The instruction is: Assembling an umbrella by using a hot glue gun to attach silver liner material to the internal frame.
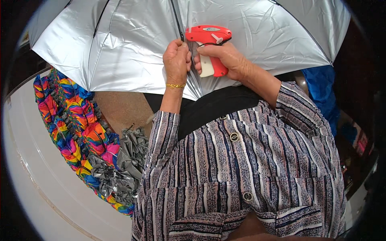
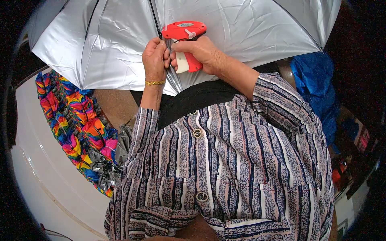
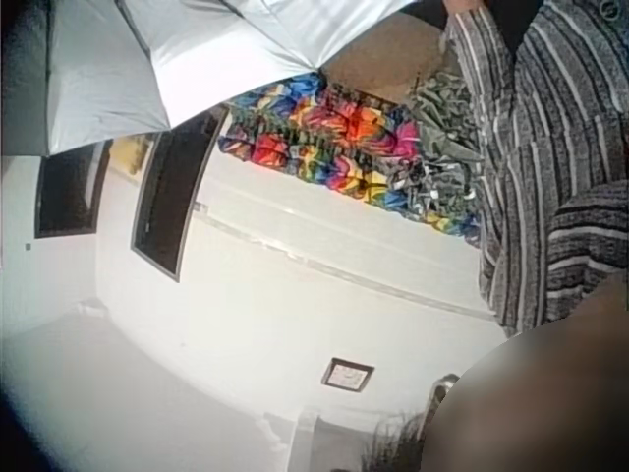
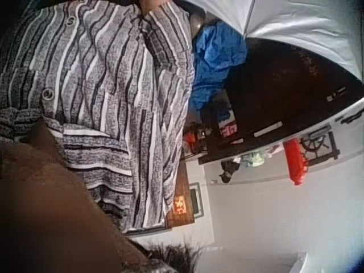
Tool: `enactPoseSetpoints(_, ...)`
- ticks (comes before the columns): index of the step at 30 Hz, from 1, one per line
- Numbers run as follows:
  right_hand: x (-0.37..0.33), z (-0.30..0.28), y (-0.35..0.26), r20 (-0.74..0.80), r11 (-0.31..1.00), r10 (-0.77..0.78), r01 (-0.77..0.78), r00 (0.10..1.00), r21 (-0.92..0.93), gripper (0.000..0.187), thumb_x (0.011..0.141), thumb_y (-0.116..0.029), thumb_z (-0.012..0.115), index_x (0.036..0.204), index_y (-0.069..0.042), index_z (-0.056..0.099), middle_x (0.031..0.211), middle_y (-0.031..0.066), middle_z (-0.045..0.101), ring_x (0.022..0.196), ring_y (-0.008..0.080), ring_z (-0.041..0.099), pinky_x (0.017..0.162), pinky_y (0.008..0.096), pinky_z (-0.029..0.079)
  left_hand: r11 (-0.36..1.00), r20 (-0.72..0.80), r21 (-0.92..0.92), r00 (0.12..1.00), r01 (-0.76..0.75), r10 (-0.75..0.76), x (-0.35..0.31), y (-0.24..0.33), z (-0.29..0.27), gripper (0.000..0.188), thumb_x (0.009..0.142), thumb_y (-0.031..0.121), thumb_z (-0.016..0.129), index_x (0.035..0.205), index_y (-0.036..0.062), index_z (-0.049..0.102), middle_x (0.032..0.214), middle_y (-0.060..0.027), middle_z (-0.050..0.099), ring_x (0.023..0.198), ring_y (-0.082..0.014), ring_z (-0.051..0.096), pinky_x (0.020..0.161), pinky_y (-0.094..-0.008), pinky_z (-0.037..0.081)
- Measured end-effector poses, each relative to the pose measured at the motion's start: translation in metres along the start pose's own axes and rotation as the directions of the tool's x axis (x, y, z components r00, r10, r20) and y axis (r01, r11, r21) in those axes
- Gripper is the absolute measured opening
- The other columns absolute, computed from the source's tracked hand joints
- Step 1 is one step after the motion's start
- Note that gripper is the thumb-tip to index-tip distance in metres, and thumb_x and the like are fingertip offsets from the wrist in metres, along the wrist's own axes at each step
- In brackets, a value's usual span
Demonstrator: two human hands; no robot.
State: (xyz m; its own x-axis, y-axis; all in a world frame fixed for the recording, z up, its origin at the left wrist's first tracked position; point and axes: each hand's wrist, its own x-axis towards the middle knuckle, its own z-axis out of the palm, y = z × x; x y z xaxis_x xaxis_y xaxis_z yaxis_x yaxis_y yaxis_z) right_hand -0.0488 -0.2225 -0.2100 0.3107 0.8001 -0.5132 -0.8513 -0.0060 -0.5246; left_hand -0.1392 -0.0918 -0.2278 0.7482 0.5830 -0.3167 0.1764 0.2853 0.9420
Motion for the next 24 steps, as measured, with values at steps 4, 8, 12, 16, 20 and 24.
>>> enactPoseSetpoints(4,-0.0006,0.0008,0.0,0.0,1.0,0.0,0.0,1.0,-0.008,0.018,0.08,-0.011,0.061,0.09,0.004,0.06,0.077,0.0132,0.065,0.064,0.0222,0.066,0.061,0.0337,0.055,1.0,0.006,-0.003,1.0,-0.003,0.003,0.0004,-0.0013,-0.0004,0.014,0.093,0.014,0.051,0.093,0.0005,0.054,0.056,0.0026,0.045,0.04,-0.0036,0.034,0.035,-0.0191,0.026)
enactPoseSetpoints(8,-0.0004,0.001,0.0016,-0.01,1.0,-0.01,0.01,1.0,-0.007,0.018,0.08,-0.011,0.061,0.09,0.004,0.06,0.077,0.0131,0.065,0.064,0.0222,0.066,0.061,0.0334,0.055,1.0,0.0,-0.006,1.0,-0.006,0.006,0.0,-0.002,-0.0007,0.014,0.093,0.015,0.051,0.093,0.0007,0.054,0.056,0.0026,0.045,0.04,-0.0035,0.034,0.035,-0.0191,0.026)
enactPoseSetpoints(12,0.0005,0.0001,0.0032,-0.03,1.0,0.008,-0.008,1.0,-0.019,0.018,0.079,-0.011,0.061,0.09,0.004,0.061,0.076,0.0132,0.065,0.064,0.022,0.066,0.061,0.0331,0.055,1.0,-0.006,-0.016,1.0,-0.01,0.01,-0.0009,-0.0018,-0.0014,0.014,0.093,0.015,0.051,0.093,0.0008,0.053,0.056,0.0025,0.044,0.04,-0.0035,0.034,0.035,-0.0191,0.026)
enactPoseSetpoints(16,0.0008,-0.0002,0.0041,-0.02,1.0,0.007,-0.007,1.0,-0.011,0.018,0.079,-0.011,0.062,0.09,0.004,0.061,0.077,0.0132,0.065,0.065,0.022,0.066,0.06,0.0331,0.055,1.0,-0.01,-0.015,1.0,-0.007,0.007,-0.0021,-0.0018,-0.0014,0.014,0.093,0.014,0.051,0.094,0.0007,0.052,0.057,0.0025,0.043,0.041,-0.0033,0.033,0.035,-0.019,0.027)
enactPoseSetpoints(20,0.0001,0.0012,0.0036,-0.022,1.0,0.0,0.0,1.0,0.001,0.018,0.079,-0.01,0.062,0.089,0.004,0.061,0.076,0.0132,0.065,0.065,0.0218,0.066,0.06,0.0331,0.055,1.0,-0.011,-0.002,1.0,-0.023,0.023,-0.0026,-0.0019,-0.0014,0.014,0.093,0.014,0.05,0.094,0.0003,0.052,0.057,0.0028,0.043,0.042,-0.0029,0.033,0.035,-0.0187,0.027)
enactPoseSetpoints(24,-0.0009,0.0028,0.0035,-0.024,1.0,-0.007,0.007,1.0,-0.013,0.017,0.079,-0.01,0.062,0.088,0.004,0.061,0.076,0.0129,0.065,0.064,0.0215,0.066,0.059,0.033,0.055,0.999,-0.012,-0.006,0.999,-0.033,0.033,-0.003,-0.0042,-0.0008,0.014,0.093,0.014,0.05,0.094,0.0003,0.053,0.057,0.0031,0.043,0.043,-0.0027,0.034,0.035,-0.0186,0.027)
